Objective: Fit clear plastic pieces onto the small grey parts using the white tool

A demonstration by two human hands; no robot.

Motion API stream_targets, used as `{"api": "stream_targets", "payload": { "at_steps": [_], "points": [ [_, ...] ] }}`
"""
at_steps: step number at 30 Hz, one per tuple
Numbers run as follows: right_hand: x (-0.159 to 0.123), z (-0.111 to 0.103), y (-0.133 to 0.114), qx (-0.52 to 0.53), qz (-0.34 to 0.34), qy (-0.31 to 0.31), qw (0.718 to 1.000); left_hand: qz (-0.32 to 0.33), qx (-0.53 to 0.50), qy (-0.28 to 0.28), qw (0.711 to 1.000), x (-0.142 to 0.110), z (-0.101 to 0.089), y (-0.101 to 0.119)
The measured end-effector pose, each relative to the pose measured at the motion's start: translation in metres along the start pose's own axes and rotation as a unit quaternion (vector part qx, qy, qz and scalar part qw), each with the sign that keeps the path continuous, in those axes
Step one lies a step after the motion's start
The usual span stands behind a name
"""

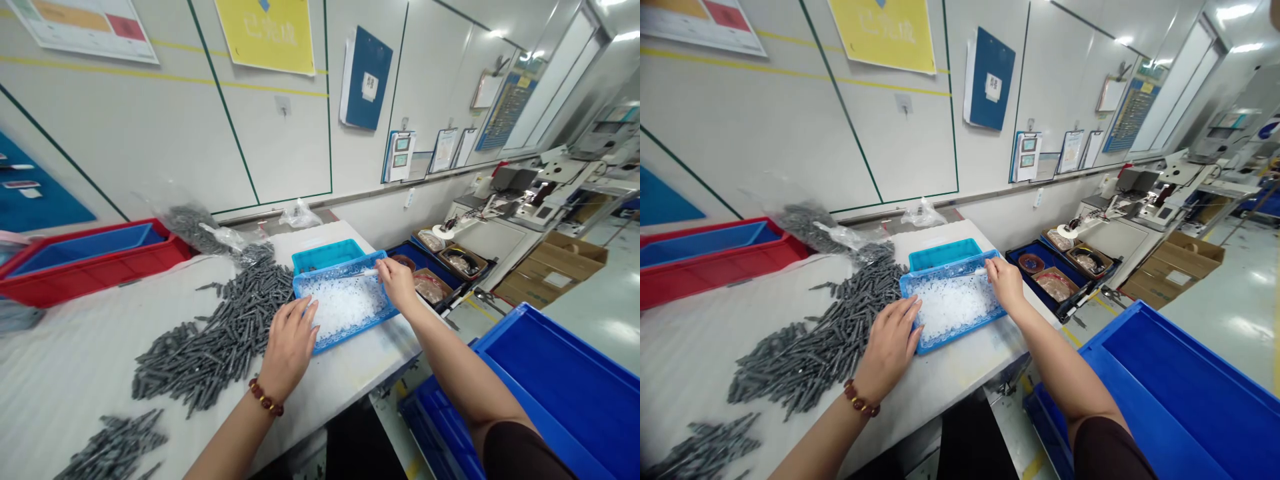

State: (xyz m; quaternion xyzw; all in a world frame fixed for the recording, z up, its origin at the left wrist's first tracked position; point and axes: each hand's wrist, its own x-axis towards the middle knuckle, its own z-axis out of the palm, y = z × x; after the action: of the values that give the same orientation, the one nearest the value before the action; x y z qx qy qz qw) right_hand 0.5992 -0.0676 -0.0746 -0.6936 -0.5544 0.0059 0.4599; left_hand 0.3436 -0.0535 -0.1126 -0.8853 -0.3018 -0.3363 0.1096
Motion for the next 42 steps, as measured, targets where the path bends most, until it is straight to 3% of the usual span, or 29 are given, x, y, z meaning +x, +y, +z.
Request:
{"api": "stream_targets", "payload": {
  "at_steps": [6,16,21,26,29,32,37,39,42],
  "points": [
    [0.003,-0.006,-0.002,0.007,0.009,-0.018,1.0,-0.006,-0.007,0.001,1.0,-0.003,0.0,-0.004],
    [0.0,0.013,0.003,0.105,0.062,-0.062,0.991,-0.012,-0.024,0.0,1.0,0.002,-0.004,-0.004],
    [-0.006,0.007,0.007,0.179,0.097,-0.055,0.978,-0.017,0.013,0.002,1.0,0.018,-0.001,-0.007],
    [-0.024,-0.009,-0.004,0.224,0.108,-0.063,0.966,0.016,0.038,-0.023,0.999,0.042,0.006,-0.002],
    [-0.041,-0.022,-0.014,0.21,0.078,-0.06,0.973,0.075,0.018,-0.051,0.996,0.044,0.005,0.005],
    [-0.063,-0.028,-0.022,0.145,0.002,-0.034,0.989,0.112,-0.006,-0.052,0.992,0.036,-0.001,0.017],
    [-0.104,-0.008,-0.032,0.068,-0.121,-0.011,0.99,0.126,-0.053,-0.055,0.989,0.019,-0.008,0.037],
    [-0.11,0.0,-0.033,0.081,-0.122,-0.023,0.989,0.126,-0.066,-0.064,0.988,0.017,-0.008,0.042],
    [-0.096,0.001,-0.026,0.127,-0.067,-0.049,0.988,0.095,-0.048,-0.063,0.992,0.019,-0.009,0.043]
  ]
}}
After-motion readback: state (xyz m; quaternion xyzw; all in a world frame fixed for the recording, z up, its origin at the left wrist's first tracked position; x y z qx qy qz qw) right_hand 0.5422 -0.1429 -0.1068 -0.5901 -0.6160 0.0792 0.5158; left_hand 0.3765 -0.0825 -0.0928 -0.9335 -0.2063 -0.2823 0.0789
